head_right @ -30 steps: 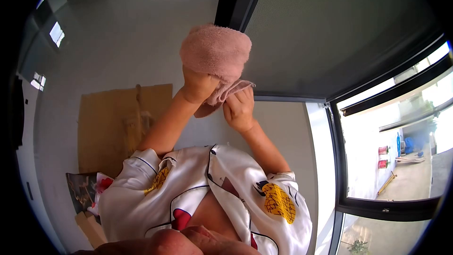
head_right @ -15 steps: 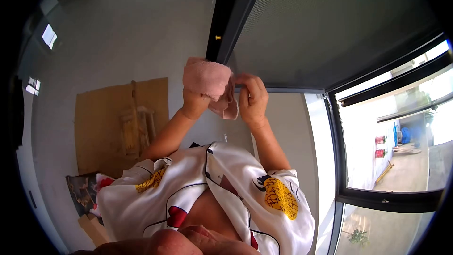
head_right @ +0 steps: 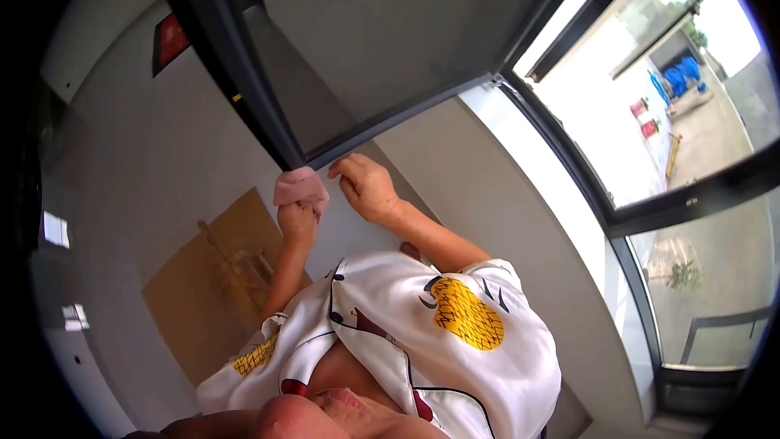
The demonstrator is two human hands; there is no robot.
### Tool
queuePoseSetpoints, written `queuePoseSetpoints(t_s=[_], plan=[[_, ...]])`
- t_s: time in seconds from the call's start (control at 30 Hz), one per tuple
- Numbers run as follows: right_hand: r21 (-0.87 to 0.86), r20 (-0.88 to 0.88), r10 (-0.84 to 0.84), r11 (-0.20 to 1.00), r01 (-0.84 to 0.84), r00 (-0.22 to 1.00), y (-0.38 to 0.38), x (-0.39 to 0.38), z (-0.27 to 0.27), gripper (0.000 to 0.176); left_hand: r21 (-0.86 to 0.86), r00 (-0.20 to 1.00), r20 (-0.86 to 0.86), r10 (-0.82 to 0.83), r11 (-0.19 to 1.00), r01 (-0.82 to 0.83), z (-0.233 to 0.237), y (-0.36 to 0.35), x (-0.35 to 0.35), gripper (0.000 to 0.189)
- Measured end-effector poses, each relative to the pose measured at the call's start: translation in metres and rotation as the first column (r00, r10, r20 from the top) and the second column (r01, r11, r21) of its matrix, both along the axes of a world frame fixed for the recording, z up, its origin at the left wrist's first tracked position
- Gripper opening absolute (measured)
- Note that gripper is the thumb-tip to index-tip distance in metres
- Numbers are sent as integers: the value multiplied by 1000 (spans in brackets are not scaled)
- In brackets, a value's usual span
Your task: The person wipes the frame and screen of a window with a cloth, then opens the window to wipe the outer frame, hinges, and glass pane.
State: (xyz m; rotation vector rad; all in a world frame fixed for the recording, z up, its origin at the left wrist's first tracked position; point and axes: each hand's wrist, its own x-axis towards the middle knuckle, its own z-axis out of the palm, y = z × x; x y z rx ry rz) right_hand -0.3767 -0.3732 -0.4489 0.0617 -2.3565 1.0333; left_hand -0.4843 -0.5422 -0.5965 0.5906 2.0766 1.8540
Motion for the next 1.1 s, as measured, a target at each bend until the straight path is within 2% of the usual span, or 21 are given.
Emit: queuePoseSetpoints(t_s=[0.03, 0.1, 0.17, 0.23, 0.27, 0.3, 0.37, 0.4, 0.47, 0.5, 0.53, 0.63, 0.7, 0.73, 0.83, 0.9, 0.93, 0.97, 1.0, 1.03, 1.1], plan=[[22, 50, -4, 1000, 3, 999, 2, 5, -5, 25, -86, 998, 62, -27, 996, 33, 9, 1, 9, 20], [4, 181, -89, 996, 89, 979, 3, 21, -1, 24, -292, 999, -46, 13, 956, -26, 22, 7, 39, 22], [-29, 227, -173, 983, 184, 958, 9, 31, -2, 24, -175, 997, 78, -16, 984, 30, 20, 23, 54, 25], [-83, 212, -267, 954, 289, 940, 23, 52, -13, 23, -24, 980, 68, -185, 982, 187, 40, 48, 59, 28], [-114, 325, -230, 953, 279, 917, 36, 65, -16, 32, 50, 963, 63, -261, 965, 258, 58, 60, 64, 29], [-301, 286, -179, 916, 265, 941, 42, 77, -16, 36, 91, 949, 58, -309, 949, 303, 80, 72, 68, 30], [-639, 157, -97, 749, 176, 983, 52, 100, -19, 46, 164, 917, 41, -397, 908, 386, 128, 102, 72, 31], [-717, 52, 23, 697, 21, 998, 64, 111, -25, 62, 184, 887, 50, -459, 877, 443, 141, 118, 76, 31], [-738, 51, -59, 670, 77, 997, 71, 137, -10, 66, 226, 820, 71, -569, 809, 542, 161, 154, 89, 32], [-748, 53, -96, 656, 103, 994, 76, 146, -3, 69, 218, 792, 10, -610, 775, 594, 172, 172, 99, 33], [-676, -6, -195, 723, 140, 981, 83, 150, -2, 75, 208, 761, -48, -647, 739, 641, 183, 190, 112, 34], [-538, 9, -438, 756, 374, 899, 121, 184, 32, 77, 193, 585, -150, -797, 557, 808, 226, 247, 144, 36], [-580, -55, -480, 729, 364, 875, 159, 214, 52, 69, 193, 514, -285, -809, 477, 858, 252, 285, 163, 34], [-669, -90, -441, 691, 273, 893, 179, 230, 67, 61, 185, 474, -349, -808, 437, 880, 265, 303, 172, 33], [-814, -303, -385, 580, -27, 872, 243, 270, 98, 37, 101, 434, -297, -850, 424, 900, 315, 353, 194, 34], [-798, -357, -422, 602, -37, 833, 289, 294, 97, 23, 172, 454, -164, -876, 428, 887, 305, 391, 209, 38], [-787, -331, -490, 615, 52, 806, 307, 303, 89, 19, 205, 459, -101, -883, 433, 878, 297, 408, 214, 40], [-772, -303, -557, 619, 143, 773, 325, 309, 81, 16, 141, 467, -32, -884, 458, 878, 282, 424, 214, 44], [-779, -242, -637, 578, 245, 732, 335, 314, 77, 19, 79, 480, 41, -877, 481, 873, 258, 437, 212, 47], [-842, -239, -669, 504, 193, 703, 344, 315, 72, 23, 20, 495, 107, -862, 499, 866, 236, 450, 208, 51], [-957, -216, -706, 292, -2, 675, 361, 318, 71, 26, 120, 459, 277, -844, 504, 855, 194, 461, 203, 56]])
